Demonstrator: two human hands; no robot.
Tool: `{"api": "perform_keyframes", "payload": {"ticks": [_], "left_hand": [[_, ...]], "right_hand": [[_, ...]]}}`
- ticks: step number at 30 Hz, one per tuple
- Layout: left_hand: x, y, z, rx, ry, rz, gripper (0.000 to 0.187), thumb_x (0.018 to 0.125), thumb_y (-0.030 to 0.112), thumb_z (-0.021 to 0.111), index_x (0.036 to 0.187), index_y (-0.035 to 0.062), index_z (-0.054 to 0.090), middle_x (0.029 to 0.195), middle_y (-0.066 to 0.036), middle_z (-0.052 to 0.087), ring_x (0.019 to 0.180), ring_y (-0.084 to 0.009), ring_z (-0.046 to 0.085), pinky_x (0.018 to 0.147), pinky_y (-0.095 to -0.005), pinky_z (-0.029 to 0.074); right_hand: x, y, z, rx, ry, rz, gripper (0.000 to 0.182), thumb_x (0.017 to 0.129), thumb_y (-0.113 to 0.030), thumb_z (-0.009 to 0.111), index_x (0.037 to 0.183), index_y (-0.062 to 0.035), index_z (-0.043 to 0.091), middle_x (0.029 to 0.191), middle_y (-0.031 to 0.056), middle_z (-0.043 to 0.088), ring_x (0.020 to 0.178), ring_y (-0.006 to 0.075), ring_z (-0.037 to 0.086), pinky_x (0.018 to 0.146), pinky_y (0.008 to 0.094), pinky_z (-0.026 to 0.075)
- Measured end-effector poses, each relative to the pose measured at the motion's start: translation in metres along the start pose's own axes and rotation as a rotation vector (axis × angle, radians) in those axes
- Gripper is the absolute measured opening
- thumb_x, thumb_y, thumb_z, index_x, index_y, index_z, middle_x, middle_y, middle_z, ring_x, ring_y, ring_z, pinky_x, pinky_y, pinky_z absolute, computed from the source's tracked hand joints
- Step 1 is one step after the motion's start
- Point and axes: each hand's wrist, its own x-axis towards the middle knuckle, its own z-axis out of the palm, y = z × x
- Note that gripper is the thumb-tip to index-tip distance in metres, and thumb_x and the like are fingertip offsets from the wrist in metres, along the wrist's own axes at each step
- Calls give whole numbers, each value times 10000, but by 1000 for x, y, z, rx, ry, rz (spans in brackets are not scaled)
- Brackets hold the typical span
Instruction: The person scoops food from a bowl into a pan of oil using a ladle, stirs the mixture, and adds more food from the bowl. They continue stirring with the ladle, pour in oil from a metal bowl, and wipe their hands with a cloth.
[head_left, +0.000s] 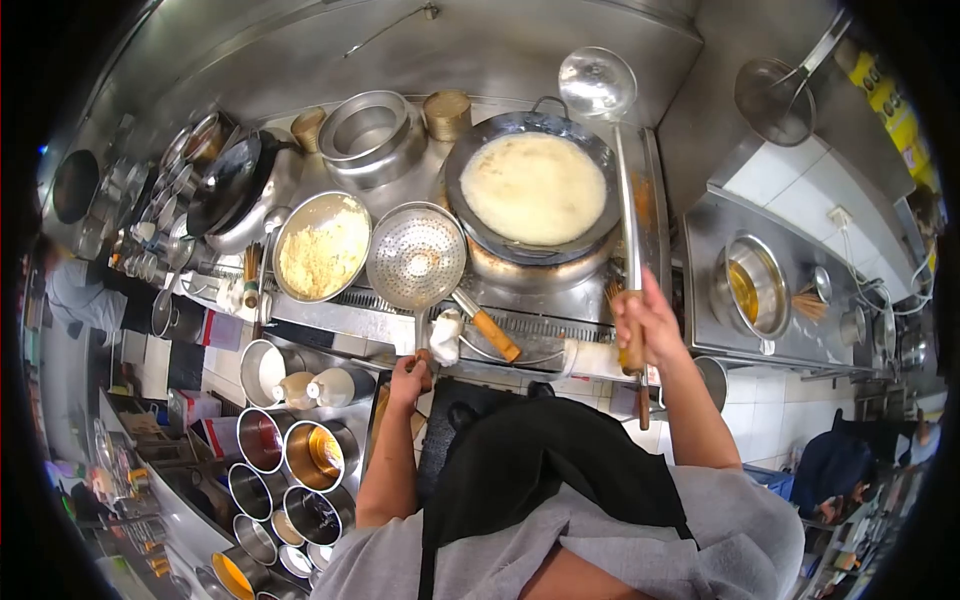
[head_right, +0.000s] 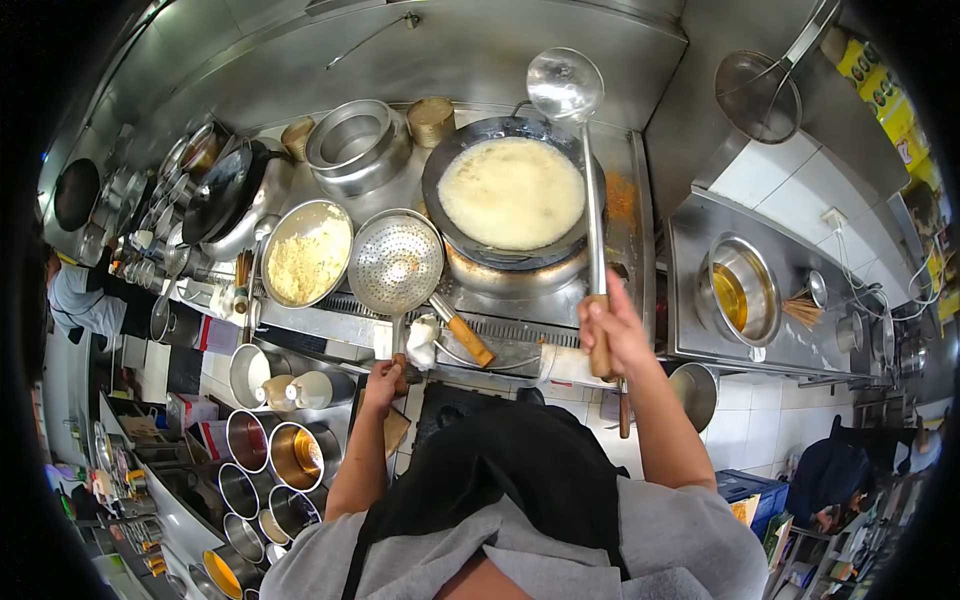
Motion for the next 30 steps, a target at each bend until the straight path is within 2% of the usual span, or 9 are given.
{"api": "perform_keyframes", "payload": {"ticks": [2,4,12,18,22,24,25,28,30], "left_hand": [[15,-5,-11,187,161,242,408,867,253,666,1191,27,563,942,-87,623,798,-176,587,619,-323,503],[26,5,-20,209,198,264,387,861,230,651,1174,17,573,944,-97,613,791,-168,588,620,-322,503],[46,122,-29,-395,352,179,486,891,193,590,1319,55,406,1034,-106,588,844,-198,612,621,-343,511],[130,129,-58,-681,533,16,438,914,161,582,1277,28,375,977,-139,557,804,-254,601,677,-427,553],[140,151,-65,-800,641,-10,498,934,110,549,1338,46,265,1061,-205,528,777,-299,596,667,-443,565],[142,159,-69,-814,658,-25,521,942,101,527,1366,92,225,1113,-205,510,772,-293,597,680,-450,568],[147,160,-71,-814,699,-43,519,927,123,543,1346,109,237,1048,-181,544,731,-264,601,598,-403,541],[158,162,-78,-824,749,-79,560,902,82,534,1375,145,240,1026,-165,583,709,-239,617,499,-362,502],[167,162,-82,-806,802,-79,662,887,15,499,1463,179,217,1098,-178,571,726,-244,621,487,-357,494]], "right_hand": [[10,32,3,-140,-34,170,382,960,-76,509,1301,-202,393,712,7,463,479,84,418,432,262,410],[12,44,19,-139,-62,295,321,945,-69,517,1231,-177,419,700,-5,443,464,73,402,407,260,386],[67,77,116,-124,-428,476,367,902,-85,565,1238,-128,423,699,-2,441,463,70,411,411,257,381],[143,120,195,-571,-569,406,382,880,-35,562,1239,-94,446,661,-1,492,442,84,465,390,264,406],[184,139,234,-934,-595,288,467,854,0,542,1301,-79,435,660,17,488,429,99,473,377,284,398],[198,142,256,-1122,-611,187,639,826,-13,554,1425,-115,358,796,110,592,568,201,596,512,344,492],[214,159,259,-1291,-608,44,790,808,-27,549,1517,-168,232,1025,211,634,819,319,656,739,387,528],[249,188,269,-1449,-629,-71,817,817,-50,536,1537,-183,173,1162,258,606,1000,371,626,887,402,492],[263,195,280,-1528,-654,-162,824,826,-48,526,1542,-211,155,1152,260,610,983,366,637,873,415,500]]}}
